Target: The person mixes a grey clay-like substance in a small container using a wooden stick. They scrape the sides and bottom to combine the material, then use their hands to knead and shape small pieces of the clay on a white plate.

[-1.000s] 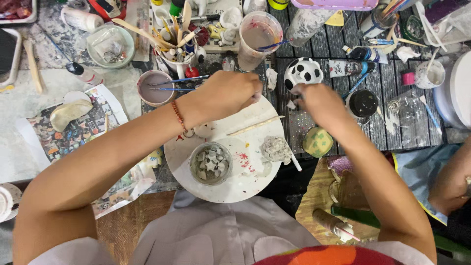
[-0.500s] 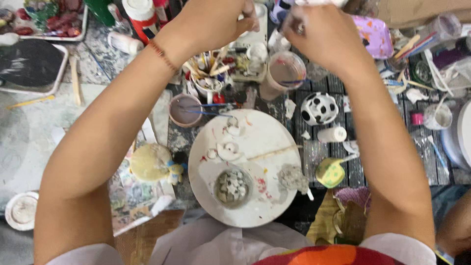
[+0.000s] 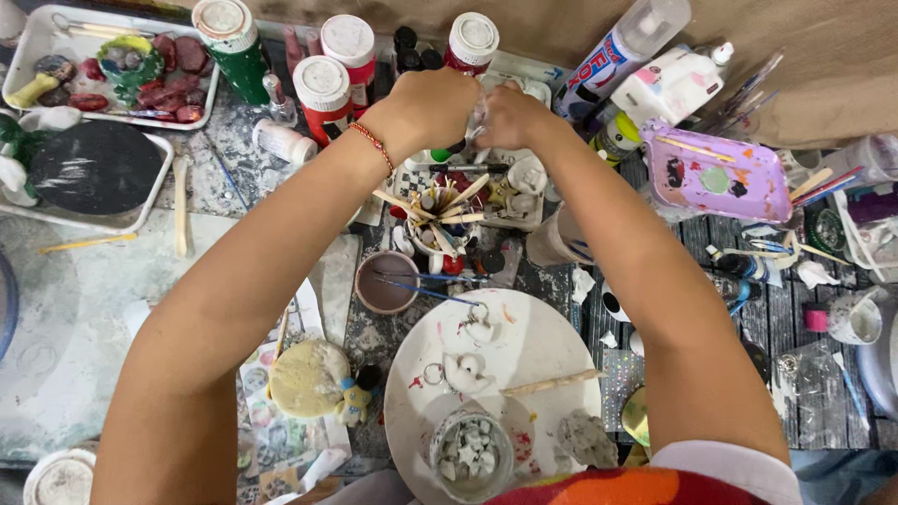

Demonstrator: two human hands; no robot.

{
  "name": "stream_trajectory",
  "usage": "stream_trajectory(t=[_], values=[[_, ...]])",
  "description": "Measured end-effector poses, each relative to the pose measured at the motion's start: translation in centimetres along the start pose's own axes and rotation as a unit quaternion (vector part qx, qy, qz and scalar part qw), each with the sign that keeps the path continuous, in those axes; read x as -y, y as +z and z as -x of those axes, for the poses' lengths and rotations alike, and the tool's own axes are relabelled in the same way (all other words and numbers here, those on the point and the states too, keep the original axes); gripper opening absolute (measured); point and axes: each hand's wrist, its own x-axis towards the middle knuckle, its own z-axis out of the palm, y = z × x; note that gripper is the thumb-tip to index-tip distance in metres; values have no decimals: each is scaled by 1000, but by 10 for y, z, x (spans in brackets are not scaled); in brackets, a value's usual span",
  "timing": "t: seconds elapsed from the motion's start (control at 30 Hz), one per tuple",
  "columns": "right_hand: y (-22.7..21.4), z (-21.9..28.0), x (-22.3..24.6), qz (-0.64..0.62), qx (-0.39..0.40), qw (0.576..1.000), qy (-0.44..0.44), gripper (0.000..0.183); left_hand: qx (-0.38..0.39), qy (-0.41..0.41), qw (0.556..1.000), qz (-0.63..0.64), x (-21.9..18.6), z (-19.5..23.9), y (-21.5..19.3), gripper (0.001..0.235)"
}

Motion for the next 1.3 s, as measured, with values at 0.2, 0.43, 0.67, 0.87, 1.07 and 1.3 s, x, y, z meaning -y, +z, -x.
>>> stream_trajectory(t=[0.2,0.43,0.67,0.87,1.07,1.3], values=[[-3,12,22,38,-127,991,0,50,8,-15,999,49,4,-7,-4,22],[-39,39,-4,-4,-64,998,-27,39,-1,-2,998,58,15,-20,2,32],[-49,77,-49,16,23,979,204,47,8,-11,998,69,24,-46,30,36],[-28,63,-51,103,6,966,236,45,82,-6,997,-4,13,-64,57,26],[-11,49,-41,100,15,967,232,39,133,-8,991,-7,14,-61,47,24],[-10,39,-28,115,12,968,223,46,91,21,994,58,28,-48,28,31]])
